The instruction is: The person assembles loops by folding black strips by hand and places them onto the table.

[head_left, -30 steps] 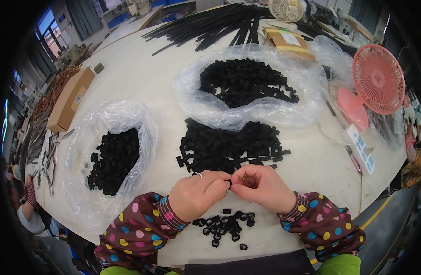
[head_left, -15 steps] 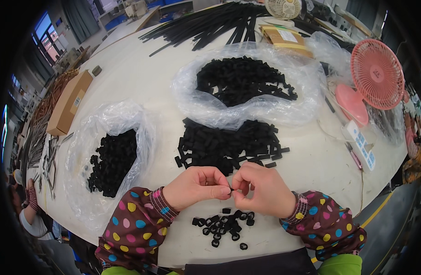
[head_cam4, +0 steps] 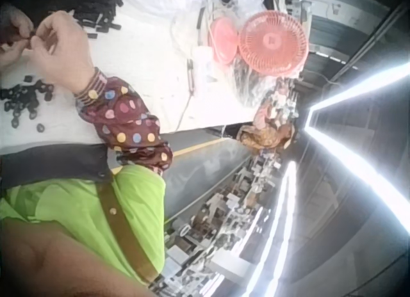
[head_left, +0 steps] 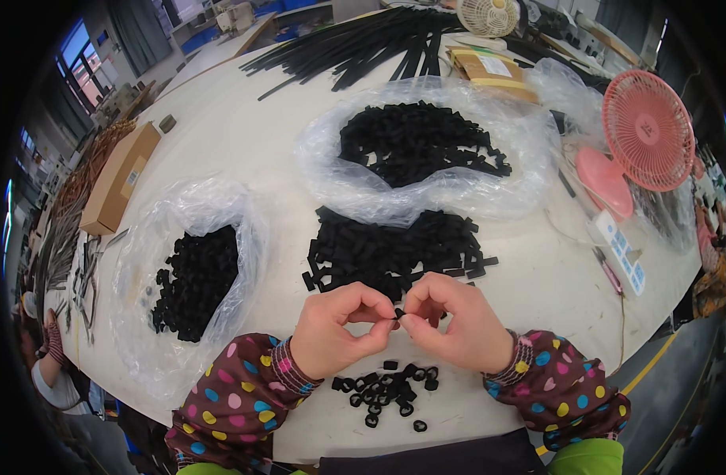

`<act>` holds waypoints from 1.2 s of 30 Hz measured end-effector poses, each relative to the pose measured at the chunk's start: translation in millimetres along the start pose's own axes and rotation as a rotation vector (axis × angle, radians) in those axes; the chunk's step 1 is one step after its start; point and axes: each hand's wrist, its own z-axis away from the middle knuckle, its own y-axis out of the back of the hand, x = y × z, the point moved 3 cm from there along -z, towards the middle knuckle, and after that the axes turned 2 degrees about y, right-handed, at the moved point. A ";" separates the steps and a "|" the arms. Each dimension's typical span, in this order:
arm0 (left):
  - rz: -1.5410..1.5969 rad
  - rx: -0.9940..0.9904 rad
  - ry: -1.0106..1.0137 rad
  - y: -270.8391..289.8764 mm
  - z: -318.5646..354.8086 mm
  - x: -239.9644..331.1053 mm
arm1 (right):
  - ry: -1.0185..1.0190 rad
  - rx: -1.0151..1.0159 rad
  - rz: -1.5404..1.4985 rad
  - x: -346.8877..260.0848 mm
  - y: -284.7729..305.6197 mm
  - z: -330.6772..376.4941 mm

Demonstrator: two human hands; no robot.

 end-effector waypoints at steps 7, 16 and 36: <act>-0.003 -0.145 0.030 -0.6 0.0 -0.4 | -0.130 -0.272 -0.224 10.2 7.9 -5.4; -0.178 -0.071 0.080 -2.5 -2.8 2.0 | -0.010 -0.253 0.125 0.4 5.9 -7.9; 0.758 -0.279 0.365 -2.1 1.1 -13.3 | -0.334 -0.174 -0.621 4.2 -9.2 3.0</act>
